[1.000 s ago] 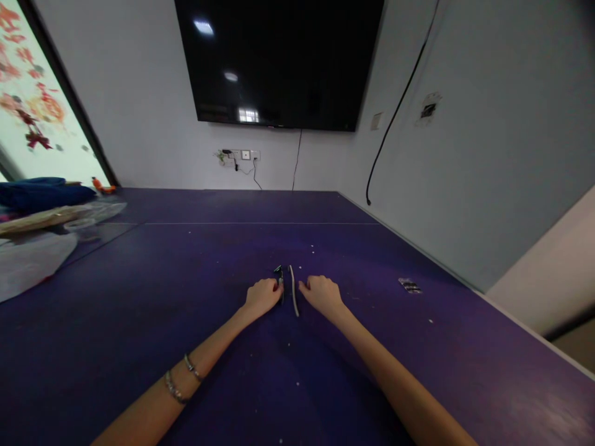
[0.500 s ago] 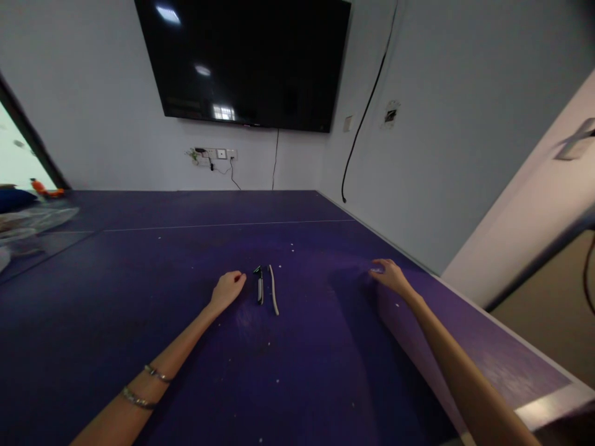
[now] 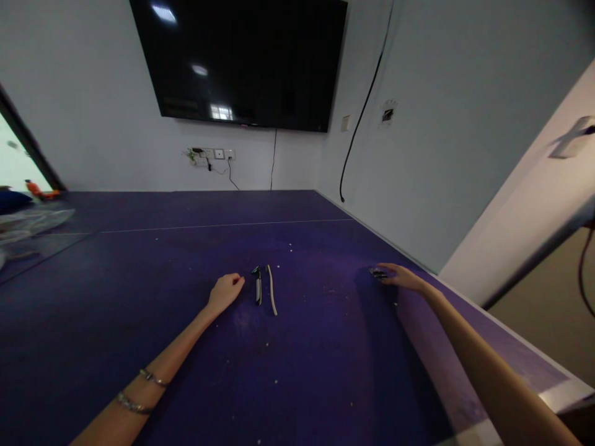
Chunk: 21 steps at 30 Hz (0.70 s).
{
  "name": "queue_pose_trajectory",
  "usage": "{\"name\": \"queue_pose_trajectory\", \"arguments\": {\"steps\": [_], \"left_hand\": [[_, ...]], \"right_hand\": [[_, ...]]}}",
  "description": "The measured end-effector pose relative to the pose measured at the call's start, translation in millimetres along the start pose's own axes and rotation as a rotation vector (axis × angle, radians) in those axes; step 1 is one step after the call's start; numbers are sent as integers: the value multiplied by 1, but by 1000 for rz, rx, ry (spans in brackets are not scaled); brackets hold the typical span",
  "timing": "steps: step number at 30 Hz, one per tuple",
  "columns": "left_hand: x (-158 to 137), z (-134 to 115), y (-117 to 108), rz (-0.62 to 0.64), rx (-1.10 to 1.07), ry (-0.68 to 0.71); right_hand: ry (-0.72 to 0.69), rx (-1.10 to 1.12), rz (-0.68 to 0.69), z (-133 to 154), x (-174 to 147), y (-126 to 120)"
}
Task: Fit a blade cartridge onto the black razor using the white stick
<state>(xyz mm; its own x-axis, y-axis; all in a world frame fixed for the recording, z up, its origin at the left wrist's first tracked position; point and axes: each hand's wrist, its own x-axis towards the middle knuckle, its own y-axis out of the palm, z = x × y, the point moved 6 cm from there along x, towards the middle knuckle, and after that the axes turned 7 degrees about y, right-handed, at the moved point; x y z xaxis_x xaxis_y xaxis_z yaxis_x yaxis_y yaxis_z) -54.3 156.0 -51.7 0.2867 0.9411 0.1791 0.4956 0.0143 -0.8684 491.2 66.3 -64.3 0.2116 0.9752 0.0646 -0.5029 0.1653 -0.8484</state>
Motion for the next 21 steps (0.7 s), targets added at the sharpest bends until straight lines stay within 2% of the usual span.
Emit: {"name": "queue_pose_trajectory", "arguments": {"steps": [4,10,17,21], "left_hand": [[-1,-2,-1,0,13,9],[-2,-3,0,5,18,9],[-3,-3,1,2,27,5],[-4,-5,0,2,36,0]], "right_hand": [[14,-5,97,9,2,-1],[12,9,151,9,6,0],[-22,-29,139,4,9,-1],[-72,-56,121,25,9,4]]}}
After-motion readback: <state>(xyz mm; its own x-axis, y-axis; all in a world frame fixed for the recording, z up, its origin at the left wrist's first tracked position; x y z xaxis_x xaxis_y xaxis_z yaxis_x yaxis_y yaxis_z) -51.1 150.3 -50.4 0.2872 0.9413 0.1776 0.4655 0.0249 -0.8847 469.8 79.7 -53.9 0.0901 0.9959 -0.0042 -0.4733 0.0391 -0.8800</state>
